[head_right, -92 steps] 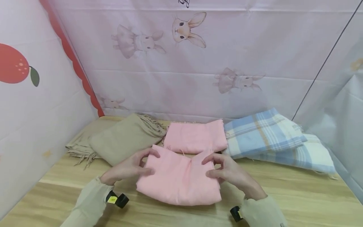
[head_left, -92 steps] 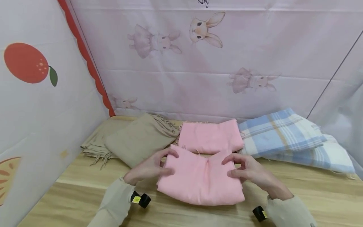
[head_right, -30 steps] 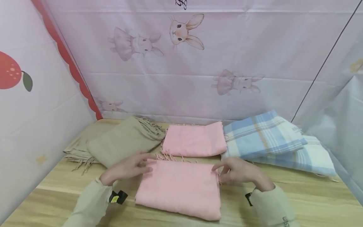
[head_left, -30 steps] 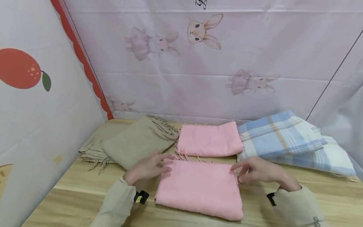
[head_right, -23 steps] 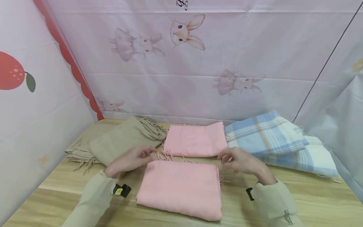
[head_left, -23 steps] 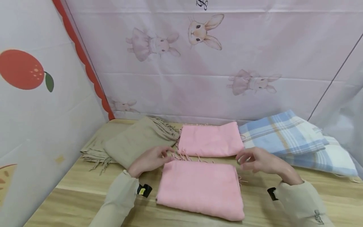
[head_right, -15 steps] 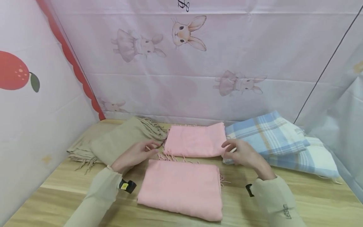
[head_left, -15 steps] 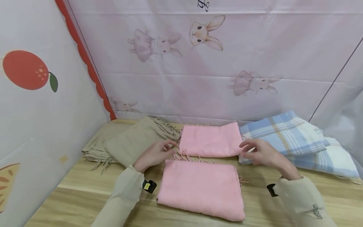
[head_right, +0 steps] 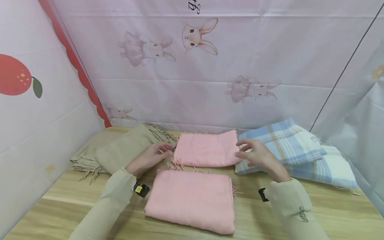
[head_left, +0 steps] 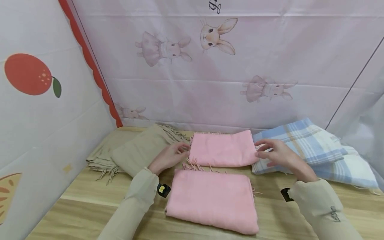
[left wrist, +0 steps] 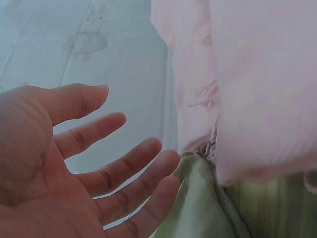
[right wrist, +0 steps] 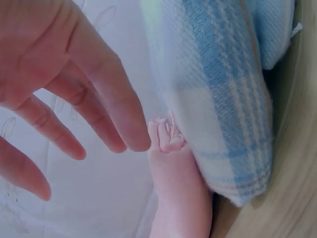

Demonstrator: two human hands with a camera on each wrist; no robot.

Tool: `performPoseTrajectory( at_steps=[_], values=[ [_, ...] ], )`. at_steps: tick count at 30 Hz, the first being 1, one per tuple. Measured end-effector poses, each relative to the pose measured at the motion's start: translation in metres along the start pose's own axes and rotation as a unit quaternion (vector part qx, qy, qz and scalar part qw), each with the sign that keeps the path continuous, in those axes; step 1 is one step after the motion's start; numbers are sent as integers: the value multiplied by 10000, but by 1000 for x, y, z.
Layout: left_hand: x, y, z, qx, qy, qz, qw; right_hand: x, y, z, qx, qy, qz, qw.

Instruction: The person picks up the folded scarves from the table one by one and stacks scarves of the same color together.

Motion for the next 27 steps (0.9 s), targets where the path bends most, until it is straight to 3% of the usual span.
performPoseTrajectory(
  at_steps=[11, 27],
  values=[
    [-2, -9, 5, 20, 50, 112, 9999, 6, -8, 8, -300, -110, 52, 9995],
    [-6, -25, -1, 244, 92, 225, 9994, 12, -21, 14, -672, -225, 1, 9975]
  ],
)
Point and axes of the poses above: each hand's wrist, its own y-axis away from the middle knuckle, its own x-axis out of the back of the hand, z = x × y, the point moved 10 cm from there along -y, towards the middle knuckle, and after that the axes turned 7 degrees about x, right-handed, at the moved point
